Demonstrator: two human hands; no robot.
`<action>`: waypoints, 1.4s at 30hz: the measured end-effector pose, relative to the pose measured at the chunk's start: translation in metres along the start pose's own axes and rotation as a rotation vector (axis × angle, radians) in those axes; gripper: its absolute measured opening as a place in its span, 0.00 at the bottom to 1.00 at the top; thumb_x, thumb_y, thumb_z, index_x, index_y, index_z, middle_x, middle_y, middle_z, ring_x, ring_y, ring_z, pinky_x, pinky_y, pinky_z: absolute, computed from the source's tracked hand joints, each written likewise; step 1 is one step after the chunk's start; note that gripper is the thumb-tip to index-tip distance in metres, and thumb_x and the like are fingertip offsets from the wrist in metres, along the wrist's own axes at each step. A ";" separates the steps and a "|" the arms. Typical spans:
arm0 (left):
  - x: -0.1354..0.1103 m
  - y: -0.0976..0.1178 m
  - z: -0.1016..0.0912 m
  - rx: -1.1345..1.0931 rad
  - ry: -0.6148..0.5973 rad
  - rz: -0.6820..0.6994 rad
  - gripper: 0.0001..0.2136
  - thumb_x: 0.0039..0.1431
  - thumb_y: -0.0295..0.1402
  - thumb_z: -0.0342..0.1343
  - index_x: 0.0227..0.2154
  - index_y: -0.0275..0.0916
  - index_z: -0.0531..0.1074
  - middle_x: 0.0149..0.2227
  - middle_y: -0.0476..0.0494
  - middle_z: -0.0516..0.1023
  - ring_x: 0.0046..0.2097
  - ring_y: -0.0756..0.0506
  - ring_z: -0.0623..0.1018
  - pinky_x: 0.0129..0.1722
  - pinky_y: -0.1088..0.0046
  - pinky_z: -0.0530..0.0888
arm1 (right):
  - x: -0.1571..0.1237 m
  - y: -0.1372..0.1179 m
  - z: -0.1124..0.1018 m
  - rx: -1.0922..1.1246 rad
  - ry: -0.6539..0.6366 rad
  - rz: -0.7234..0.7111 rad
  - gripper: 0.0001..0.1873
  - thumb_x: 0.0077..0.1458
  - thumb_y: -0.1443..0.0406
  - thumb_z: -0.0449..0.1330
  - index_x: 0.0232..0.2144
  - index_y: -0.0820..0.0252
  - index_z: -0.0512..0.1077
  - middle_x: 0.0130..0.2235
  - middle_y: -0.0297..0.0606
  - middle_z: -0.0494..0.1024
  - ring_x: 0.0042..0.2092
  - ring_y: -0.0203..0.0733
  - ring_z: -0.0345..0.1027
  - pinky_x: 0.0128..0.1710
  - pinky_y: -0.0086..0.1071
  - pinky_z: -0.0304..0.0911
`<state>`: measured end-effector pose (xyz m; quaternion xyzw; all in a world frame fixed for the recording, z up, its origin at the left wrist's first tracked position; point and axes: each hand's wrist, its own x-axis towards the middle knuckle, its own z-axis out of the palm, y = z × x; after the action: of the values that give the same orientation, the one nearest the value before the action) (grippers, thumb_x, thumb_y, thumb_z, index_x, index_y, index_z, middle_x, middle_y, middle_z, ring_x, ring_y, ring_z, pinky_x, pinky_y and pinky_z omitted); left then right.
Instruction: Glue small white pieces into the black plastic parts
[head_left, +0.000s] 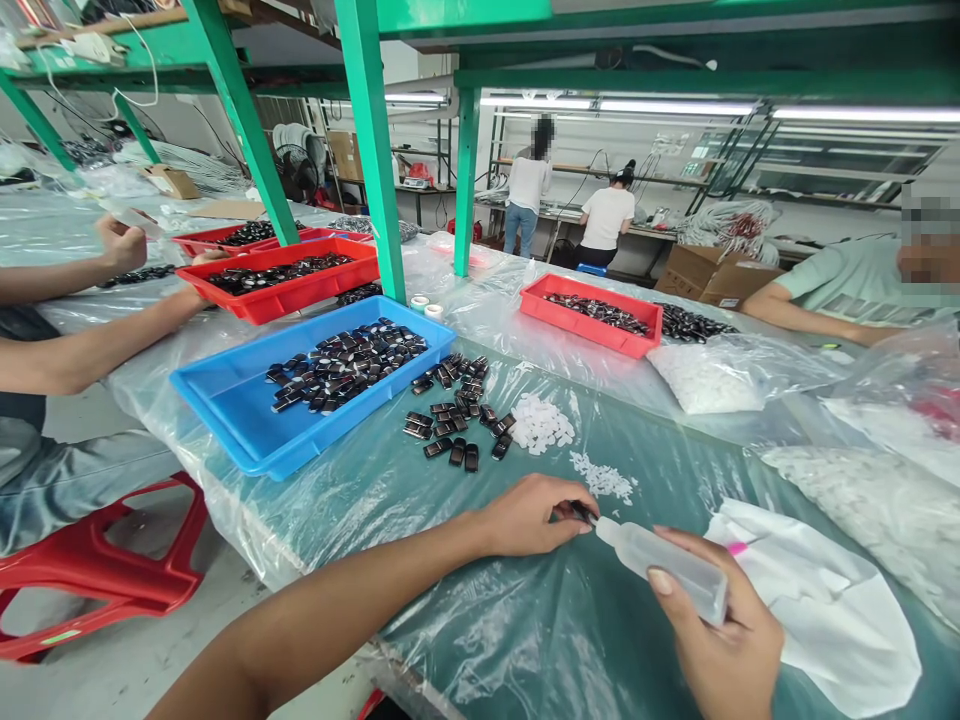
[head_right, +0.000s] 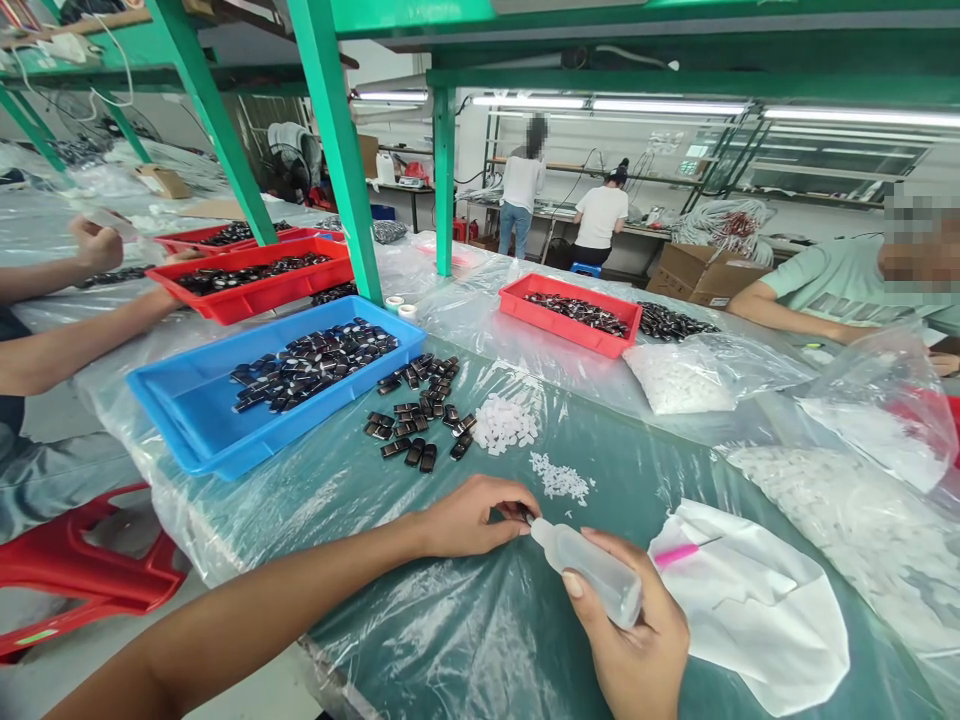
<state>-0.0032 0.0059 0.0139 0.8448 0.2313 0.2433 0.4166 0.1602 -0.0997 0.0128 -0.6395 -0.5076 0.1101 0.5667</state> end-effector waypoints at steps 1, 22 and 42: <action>0.000 0.000 0.000 0.003 0.000 0.001 0.09 0.56 0.29 0.51 0.40 0.38 0.70 0.38 0.46 0.75 0.38 0.49 0.74 0.37 0.78 0.69 | 0.000 -0.001 0.000 0.006 0.000 0.000 0.17 0.43 0.53 0.61 0.33 0.58 0.71 0.35 0.39 0.74 0.36 0.45 0.67 0.35 0.34 0.63; -0.001 -0.002 0.001 0.052 -0.006 -0.026 0.10 0.57 0.31 0.50 0.41 0.39 0.70 0.38 0.46 0.76 0.36 0.49 0.74 0.32 0.79 0.66 | 0.004 0.004 -0.003 -0.096 -0.010 -0.035 0.17 0.45 0.54 0.61 0.34 0.58 0.72 0.36 0.39 0.75 0.36 0.45 0.68 0.36 0.34 0.65; -0.001 -0.003 0.001 0.025 0.053 0.029 0.07 0.56 0.31 0.52 0.38 0.39 0.70 0.36 0.48 0.75 0.35 0.51 0.74 0.31 0.82 0.66 | 0.006 0.009 -0.005 0.013 -0.035 0.008 0.15 0.44 0.55 0.61 0.32 0.58 0.72 0.34 0.38 0.74 0.34 0.40 0.67 0.30 0.27 0.63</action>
<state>-0.0041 0.0063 0.0108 0.8464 0.2331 0.2684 0.3965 0.1711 -0.0966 0.0091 -0.6358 -0.5141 0.1272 0.5615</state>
